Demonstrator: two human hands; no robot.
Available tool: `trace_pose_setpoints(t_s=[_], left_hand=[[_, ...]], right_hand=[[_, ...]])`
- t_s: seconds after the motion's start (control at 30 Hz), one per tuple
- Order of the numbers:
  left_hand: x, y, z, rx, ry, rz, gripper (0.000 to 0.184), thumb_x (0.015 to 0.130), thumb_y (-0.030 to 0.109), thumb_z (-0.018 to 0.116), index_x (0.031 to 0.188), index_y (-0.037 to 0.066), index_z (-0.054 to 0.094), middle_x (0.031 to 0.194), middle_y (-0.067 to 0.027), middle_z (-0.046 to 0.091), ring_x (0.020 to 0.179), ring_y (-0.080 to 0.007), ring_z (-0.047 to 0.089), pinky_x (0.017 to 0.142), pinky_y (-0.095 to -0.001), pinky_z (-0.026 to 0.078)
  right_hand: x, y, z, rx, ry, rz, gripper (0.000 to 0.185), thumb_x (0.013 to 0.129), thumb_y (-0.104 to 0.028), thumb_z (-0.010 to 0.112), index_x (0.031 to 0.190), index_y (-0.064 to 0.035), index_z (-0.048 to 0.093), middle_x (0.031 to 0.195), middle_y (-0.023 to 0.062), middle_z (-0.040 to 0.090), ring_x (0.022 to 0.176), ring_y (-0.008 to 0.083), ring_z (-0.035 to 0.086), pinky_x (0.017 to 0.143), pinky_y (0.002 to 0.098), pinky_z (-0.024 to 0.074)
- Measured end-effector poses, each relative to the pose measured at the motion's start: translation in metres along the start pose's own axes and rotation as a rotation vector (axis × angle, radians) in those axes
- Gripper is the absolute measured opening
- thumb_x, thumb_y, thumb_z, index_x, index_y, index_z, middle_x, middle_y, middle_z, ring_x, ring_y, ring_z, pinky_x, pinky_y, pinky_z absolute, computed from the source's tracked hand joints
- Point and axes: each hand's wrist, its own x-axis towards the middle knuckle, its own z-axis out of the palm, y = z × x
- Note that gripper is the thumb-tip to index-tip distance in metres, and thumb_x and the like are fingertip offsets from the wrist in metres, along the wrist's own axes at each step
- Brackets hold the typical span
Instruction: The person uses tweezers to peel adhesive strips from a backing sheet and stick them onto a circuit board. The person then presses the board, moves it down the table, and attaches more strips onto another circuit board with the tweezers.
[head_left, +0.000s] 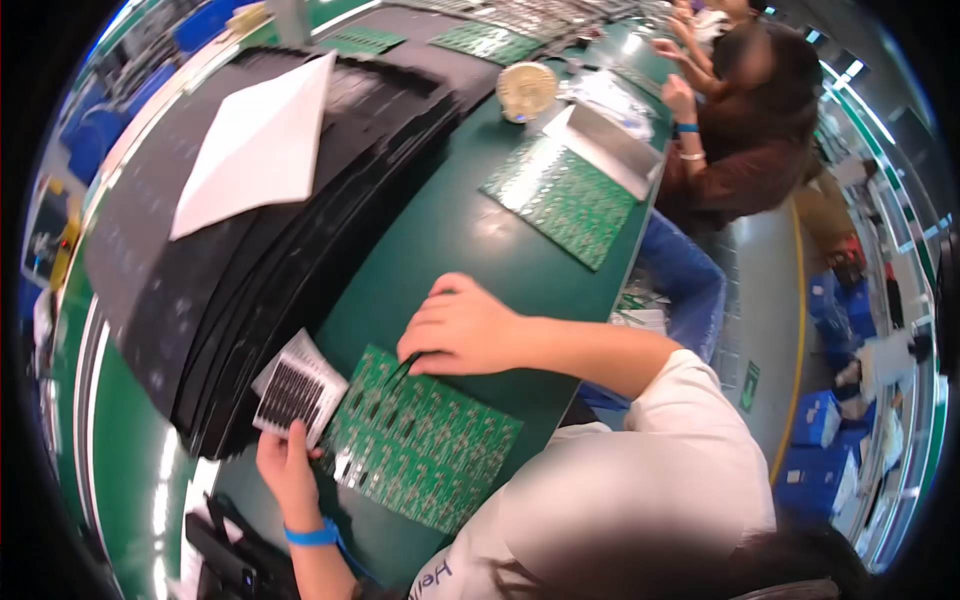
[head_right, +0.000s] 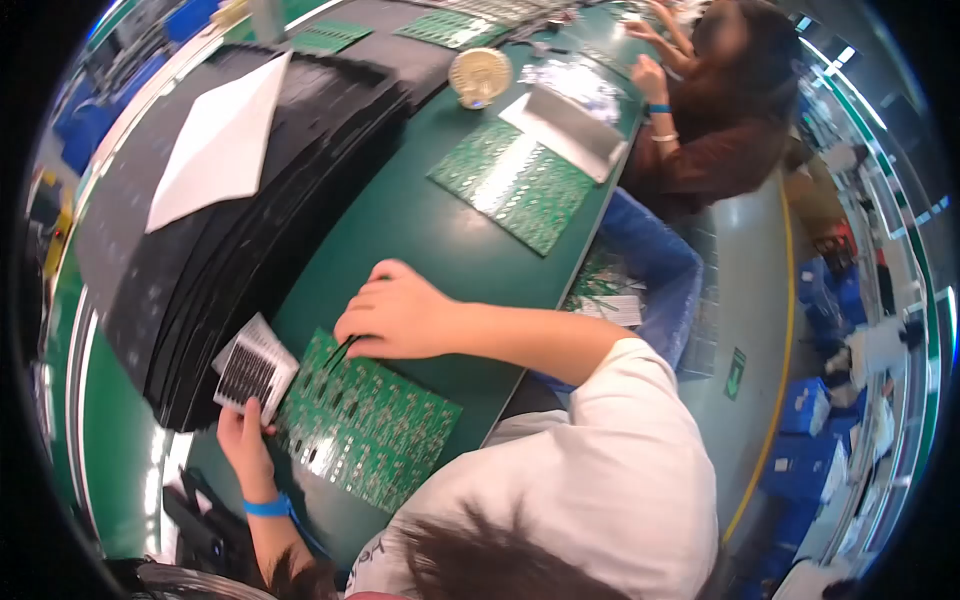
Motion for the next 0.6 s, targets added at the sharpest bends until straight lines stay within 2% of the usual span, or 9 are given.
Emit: trace_pose_setpoints(t_s=[0.03, 0.07, 0.1, 0.17, 0.27, 0.3, 0.37, 0.47, 0.6], left_hand=[[-0.004, 0.0, 0.008, -0.04, 0.047, -0.037, 0.028, 0.095, 0.011, 0.061, 0.121, 0.0, 0.059, 0.103, -0.0073, 0.068, 0.075, -0.0086, 0.063, 0.054, -0.0196, 0.051], [-0.011, 0.006, 0.024, -0.07, 0.1, -0.066, 0.021, 0.094, 0.012, 0.063, 0.112, 0.001, 0.062, 0.097, -0.0047, 0.067, 0.071, -0.0081, 0.061, 0.054, -0.0207, 0.051], [-0.115, -0.037, 0.087, -0.324, 0.049, -0.354, 0.018, 0.094, 0.013, 0.064, 0.107, 0.001, 0.063, 0.095, -0.0045, 0.067, 0.073, -0.0088, 0.062, 0.054, -0.021, 0.051], [-0.119, -0.036, 0.095, -0.42, 0.044, -0.34, 0.015, 0.094, 0.013, 0.065, 0.103, 0.002, 0.063, 0.091, -0.0033, 0.066, 0.072, -0.009, 0.061, 0.055, -0.0218, 0.051], [-0.111, -0.039, 0.089, -0.449, -0.016, -0.206, 0.018, 0.094, 0.013, 0.066, 0.107, 0.001, 0.063, 0.089, -0.0008, 0.065, 0.073, -0.0073, 0.059, 0.059, -0.0219, 0.049], [-0.113, -0.036, 0.089, -0.459, -0.012, -0.24, 0.018, 0.094, 0.012, 0.065, 0.108, 0.001, 0.063, 0.091, -0.0008, 0.066, 0.074, -0.007, 0.059, 0.06, -0.0211, 0.047], [-0.115, -0.038, 0.087, -0.552, -0.063, -0.234, 0.02, 0.094, 0.01, 0.064, 0.112, 0.0, 0.063, 0.099, -0.0027, 0.068, 0.082, -0.0083, 0.061, 0.069, -0.0228, 0.05], [-0.113, -0.032, 0.095, -0.634, -0.03, -0.185, 0.023, 0.094, 0.008, 0.063, 0.115, -0.002, 0.062, 0.108, -0.0054, 0.067, 0.094, -0.0107, 0.063, 0.083, -0.0261, 0.051], [-0.114, -0.033, 0.096, -0.649, -0.073, -0.195, 0.027, 0.094, 0.008, 0.064, 0.118, -0.003, 0.061, 0.114, -0.0072, 0.066, 0.103, -0.0132, 0.062, 0.092, -0.0288, 0.05]], right_hand=[[-0.003, 0.002, -0.003, -0.066, 0.001, -0.016, 0.018, 0.083, -0.033, 0.072, 0.096, -0.0223, 0.064, 0.086, -0.0055, 0.066, 0.085, 0.0135, 0.063, 0.09, 0.0368, 0.041], [-0.007, 0.0, -0.01, -0.062, 0.006, -0.02, 0.018, 0.083, -0.033, 0.071, 0.096, -0.0223, 0.064, 0.087, -0.005, 0.065, 0.084, 0.0143, 0.063, 0.089, 0.0364, 0.0416], [-0.078, -0.051, -0.049, -0.041, -0.342, 0.109, 0.018, 0.085, -0.034, 0.068, 0.098, -0.0227, 0.063, 0.085, -0.0037, 0.064, 0.084, 0.0156, 0.064, 0.084, 0.0358, 0.0424], [-0.07, -0.063, -0.041, -0.048, -0.422, 0.113, 0.018, 0.083, -0.032, 0.069, 0.097, -0.0218, 0.063, 0.088, -0.0036, 0.064, 0.084, 0.0168, 0.064, 0.074, 0.0342, 0.045], [-0.046, -0.069, -0.016, 0.019, -0.342, 0.079, 0.02, 0.078, -0.027, 0.073, 0.095, -0.0195, 0.064, 0.088, -0.0025, 0.062, 0.081, 0.0184, 0.063, 0.067, 0.0348, 0.0426], [-0.043, -0.072, -0.008, 0.045, -0.304, 0.101, 0.021, 0.077, -0.026, 0.074, 0.094, -0.0186, 0.065, 0.088, -0.0024, 0.062, 0.081, 0.019, 0.063, 0.066, 0.0347, 0.0419], [-0.04, -0.074, 0.003, 0.078, -0.231, 0.104, 0.02, 0.076, -0.024, 0.075, 0.092, -0.0169, 0.066, 0.089, -0.0026, 0.062, 0.079, 0.0192, 0.062, 0.066, 0.0347, 0.0418], [-0.041, -0.071, 0.014, 0.053, -0.202, 0.051, 0.02, 0.073, -0.024, 0.077, 0.089, -0.0173, 0.067, 0.089, -0.0032, 0.062, 0.078, 0.0181, 0.061, 0.066, 0.0342, 0.0421], [-0.041, -0.067, 0.012, -0.004, -0.186, 0.028, 0.022, 0.071, -0.024, 0.078, 0.089, -0.0182, 0.068, 0.087, -0.0032, 0.061, 0.076, 0.0182, 0.06, 0.065, 0.0336, 0.0422]])
